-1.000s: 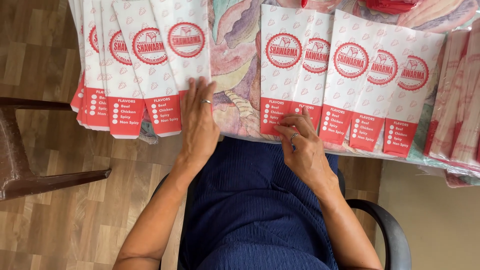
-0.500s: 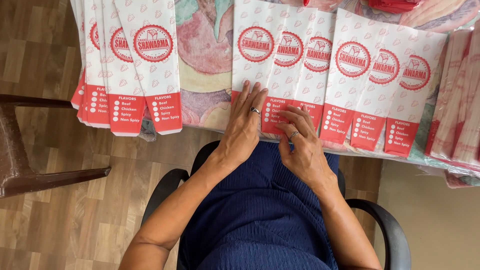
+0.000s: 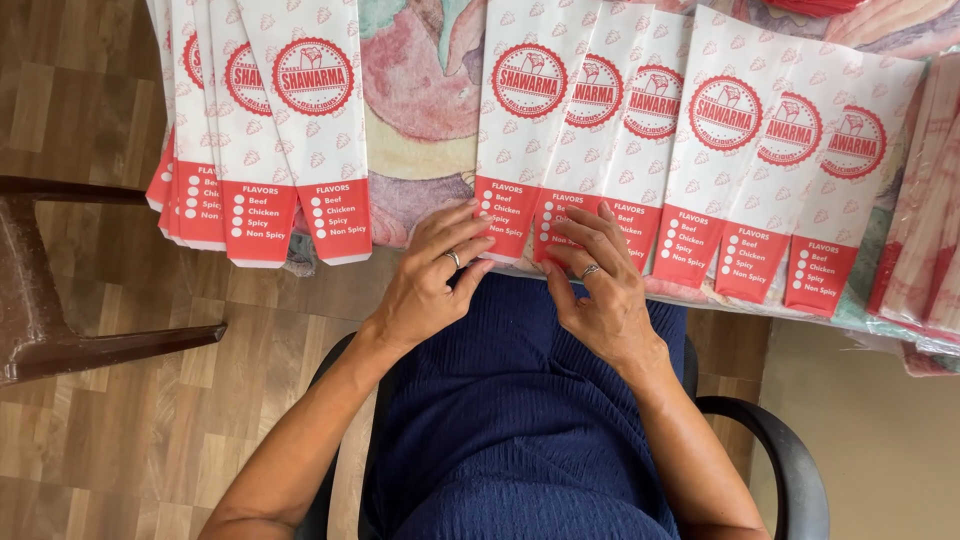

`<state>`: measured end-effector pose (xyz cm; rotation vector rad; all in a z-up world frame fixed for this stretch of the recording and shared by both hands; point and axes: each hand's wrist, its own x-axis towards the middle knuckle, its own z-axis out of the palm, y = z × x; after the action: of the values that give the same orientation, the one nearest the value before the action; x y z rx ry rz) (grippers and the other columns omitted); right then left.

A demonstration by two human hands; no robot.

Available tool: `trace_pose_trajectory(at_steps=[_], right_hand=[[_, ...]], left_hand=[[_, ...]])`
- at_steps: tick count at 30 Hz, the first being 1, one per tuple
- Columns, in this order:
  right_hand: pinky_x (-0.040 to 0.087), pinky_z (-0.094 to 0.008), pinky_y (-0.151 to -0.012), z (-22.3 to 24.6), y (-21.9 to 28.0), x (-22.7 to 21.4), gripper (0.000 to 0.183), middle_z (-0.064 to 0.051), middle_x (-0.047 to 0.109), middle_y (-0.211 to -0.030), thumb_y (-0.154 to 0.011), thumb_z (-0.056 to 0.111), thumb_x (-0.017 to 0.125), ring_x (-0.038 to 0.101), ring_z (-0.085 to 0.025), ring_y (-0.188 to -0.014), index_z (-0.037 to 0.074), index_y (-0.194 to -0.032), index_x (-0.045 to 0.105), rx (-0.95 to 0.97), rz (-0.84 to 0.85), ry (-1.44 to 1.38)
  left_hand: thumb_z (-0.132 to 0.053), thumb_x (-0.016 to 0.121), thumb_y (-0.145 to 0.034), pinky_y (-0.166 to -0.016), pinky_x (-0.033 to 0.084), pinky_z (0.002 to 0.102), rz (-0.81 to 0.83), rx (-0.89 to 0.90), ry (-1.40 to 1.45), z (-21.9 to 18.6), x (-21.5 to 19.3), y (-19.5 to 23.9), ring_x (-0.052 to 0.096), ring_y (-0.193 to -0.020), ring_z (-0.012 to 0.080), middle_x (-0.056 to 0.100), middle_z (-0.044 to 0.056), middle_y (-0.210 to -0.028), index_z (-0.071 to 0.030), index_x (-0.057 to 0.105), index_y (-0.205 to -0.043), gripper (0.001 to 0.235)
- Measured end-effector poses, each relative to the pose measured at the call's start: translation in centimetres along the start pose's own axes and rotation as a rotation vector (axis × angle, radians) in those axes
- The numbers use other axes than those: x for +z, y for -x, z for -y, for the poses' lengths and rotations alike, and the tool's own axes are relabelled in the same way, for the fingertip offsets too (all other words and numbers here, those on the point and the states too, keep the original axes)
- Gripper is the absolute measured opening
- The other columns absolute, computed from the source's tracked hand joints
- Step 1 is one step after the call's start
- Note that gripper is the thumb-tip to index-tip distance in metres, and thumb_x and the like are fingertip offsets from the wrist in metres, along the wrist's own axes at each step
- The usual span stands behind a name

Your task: The person folds white paper sheets with red branding into long wrappers, aligns them, and stacks them. The person then applies glue from a bottle to the edges of the wrappers to secure the folds. The person repeats the folding and gluing steps on additional wrappers.

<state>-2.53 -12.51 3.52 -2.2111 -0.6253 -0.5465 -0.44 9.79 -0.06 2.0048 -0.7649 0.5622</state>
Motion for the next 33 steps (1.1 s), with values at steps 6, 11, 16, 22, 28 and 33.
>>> trace_pose_trajectory(at_steps=[6,11,16,22,28,33], right_hand=[[0.040,-0.063,-0.114,0.0,-0.3,1.3,0.011,-0.022,0.072,-0.111,-0.087,-0.003,0.078,0.066,-0.045,-0.118,-0.008,-0.096,0.073,-0.062,0.010,-0.017],[0.039,-0.064,-0.114,-0.1,-0.4,2.3,0.011,-0.021,0.072,-0.109,-0.088,-0.001,0.079,0.067,-0.045,-0.116,-0.008,-0.093,0.072,-0.135,0.037,-0.026],[0.040,-0.065,-0.114,-0.3,-0.3,2.2,0.007,-0.020,0.073,-0.102,-0.091,-0.002,0.075,0.070,-0.042,-0.113,-0.008,-0.091,0.073,-0.128,0.062,0.002],[0.037,-0.063,-0.116,0.4,-0.9,2.8,0.007,-0.018,0.071,-0.094,-0.088,-0.006,0.077,0.071,-0.040,-0.107,-0.008,-0.084,0.071,-0.014,-0.001,-0.066],[0.037,-0.061,-0.116,0.3,-1.2,3.0,0.010,-0.017,0.071,-0.094,-0.083,-0.008,0.080,0.072,-0.039,-0.107,-0.007,-0.089,0.071,0.107,-0.034,-0.116],[0.032,-0.058,-0.120,0.0,-1.4,2.6,0.014,-0.016,0.073,-0.096,-0.079,-0.008,0.082,0.071,-0.037,-0.109,-0.004,-0.091,0.075,0.191,0.021,-0.172]], left_hand=[[-0.005,0.077,-0.091,-0.103,0.051,0.050,-0.011,0.025,-0.025,0.0,0.4,-0.1,0.065,-0.123,0.0391,0.073,0.014,-0.122,0.000,0.076,-0.104,0.014],[-0.001,0.077,-0.090,-0.101,0.052,0.050,-0.008,0.029,-0.012,-0.2,0.2,-0.1,0.067,-0.120,0.0393,0.074,0.016,-0.117,0.003,0.076,-0.103,0.014],[-0.002,0.075,-0.092,-0.100,0.053,0.047,0.005,0.017,-0.003,0.2,0.2,0.1,0.070,-0.116,0.0362,0.076,0.013,-0.117,0.000,0.078,-0.104,0.013],[-0.003,0.075,-0.092,-0.096,0.054,0.045,-0.062,-0.055,-0.001,-0.3,0.8,-0.6,0.072,-0.108,0.0331,0.076,0.010,-0.107,-0.001,0.076,-0.096,0.004],[0.000,0.077,-0.090,-0.095,0.052,0.043,-0.101,-0.124,-0.026,-0.6,1.6,-0.4,0.071,-0.108,0.0303,0.075,0.007,-0.106,-0.002,0.074,-0.093,0.005],[0.004,0.070,-0.092,-0.098,0.052,0.045,-0.079,-0.200,0.077,-1.1,0.5,-1.2,0.069,-0.112,0.0339,0.073,0.009,-0.109,-0.005,0.073,-0.112,0.021]])
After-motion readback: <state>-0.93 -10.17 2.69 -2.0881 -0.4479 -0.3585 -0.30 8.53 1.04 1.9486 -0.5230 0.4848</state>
